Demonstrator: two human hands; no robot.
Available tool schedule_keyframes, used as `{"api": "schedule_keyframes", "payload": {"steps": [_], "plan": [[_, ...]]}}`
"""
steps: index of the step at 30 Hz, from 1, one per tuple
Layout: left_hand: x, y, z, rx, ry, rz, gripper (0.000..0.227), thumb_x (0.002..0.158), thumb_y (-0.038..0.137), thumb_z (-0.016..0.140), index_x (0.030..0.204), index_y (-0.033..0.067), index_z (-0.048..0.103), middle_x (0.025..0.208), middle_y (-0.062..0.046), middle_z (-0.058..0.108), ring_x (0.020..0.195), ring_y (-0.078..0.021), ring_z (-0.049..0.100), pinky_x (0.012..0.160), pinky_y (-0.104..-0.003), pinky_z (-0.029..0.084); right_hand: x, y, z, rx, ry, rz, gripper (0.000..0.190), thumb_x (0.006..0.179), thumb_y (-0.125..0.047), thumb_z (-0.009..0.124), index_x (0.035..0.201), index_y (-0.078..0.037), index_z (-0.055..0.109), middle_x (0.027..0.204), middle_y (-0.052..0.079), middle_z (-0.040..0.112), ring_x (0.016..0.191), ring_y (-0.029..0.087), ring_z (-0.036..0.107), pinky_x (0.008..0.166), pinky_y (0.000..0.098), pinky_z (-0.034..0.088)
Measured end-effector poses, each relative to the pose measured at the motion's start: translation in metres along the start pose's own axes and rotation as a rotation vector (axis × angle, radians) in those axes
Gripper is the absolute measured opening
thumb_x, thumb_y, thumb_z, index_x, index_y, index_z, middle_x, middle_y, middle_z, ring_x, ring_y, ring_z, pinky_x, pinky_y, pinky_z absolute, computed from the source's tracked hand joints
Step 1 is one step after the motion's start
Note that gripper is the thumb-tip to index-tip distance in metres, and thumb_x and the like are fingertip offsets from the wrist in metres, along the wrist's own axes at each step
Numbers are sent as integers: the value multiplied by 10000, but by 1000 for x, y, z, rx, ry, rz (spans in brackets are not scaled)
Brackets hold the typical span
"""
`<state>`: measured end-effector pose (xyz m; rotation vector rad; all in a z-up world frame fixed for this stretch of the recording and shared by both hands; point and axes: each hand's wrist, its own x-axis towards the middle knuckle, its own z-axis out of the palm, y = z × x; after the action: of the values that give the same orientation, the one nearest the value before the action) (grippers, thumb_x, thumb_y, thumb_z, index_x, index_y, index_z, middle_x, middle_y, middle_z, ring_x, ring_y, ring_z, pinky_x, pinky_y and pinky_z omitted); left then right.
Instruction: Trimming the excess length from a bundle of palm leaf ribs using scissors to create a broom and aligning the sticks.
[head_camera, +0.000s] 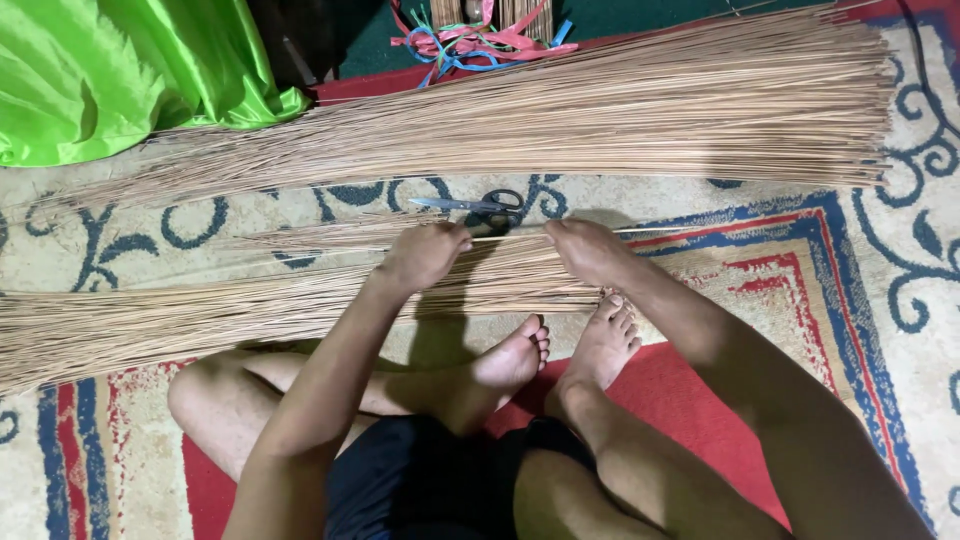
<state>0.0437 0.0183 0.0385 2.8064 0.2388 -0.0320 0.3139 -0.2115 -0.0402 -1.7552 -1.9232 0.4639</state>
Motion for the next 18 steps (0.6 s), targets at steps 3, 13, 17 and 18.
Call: {"api": "schedule_keyframes", "payload": {"steps": [3,13,17,18], "plan": [[-12,-26,3,34,-83,-78,199,1025,192,525,1098,118,695,1008,-123,758,896,-379,762,746,-504,623,-15,-7,-35,-38,-83,145,255,961,-39,464,1174,18,591,838,202,630,862,446,683,747,488,574],[26,15,46,59,-50,-44,266,985,106,523,1102,179,750,1038,-73,785,915,-335,777,792,-491,638,47,-82,-11,-175,-191,110,385,1020,-240,492,1262,32,614,1099,219,682,1068,408,677,901,521,501],[33,23,46,85,-61,-36,212,1003,176,503,1080,161,699,1042,-56,759,887,-307,774,753,-470,638,47,-70,5,-88,-72,57,187,980,-111,500,1110,-4,582,919,192,656,880,433,704,710,508,572],[32,25,40,68,-55,-35,211,1012,186,511,1093,149,701,1057,-61,757,886,-314,774,753,-470,637,45,-67,3,-92,-73,43,161,959,-73,499,1085,-11,577,887,187,651,849,425,708,690,505,574]]}}
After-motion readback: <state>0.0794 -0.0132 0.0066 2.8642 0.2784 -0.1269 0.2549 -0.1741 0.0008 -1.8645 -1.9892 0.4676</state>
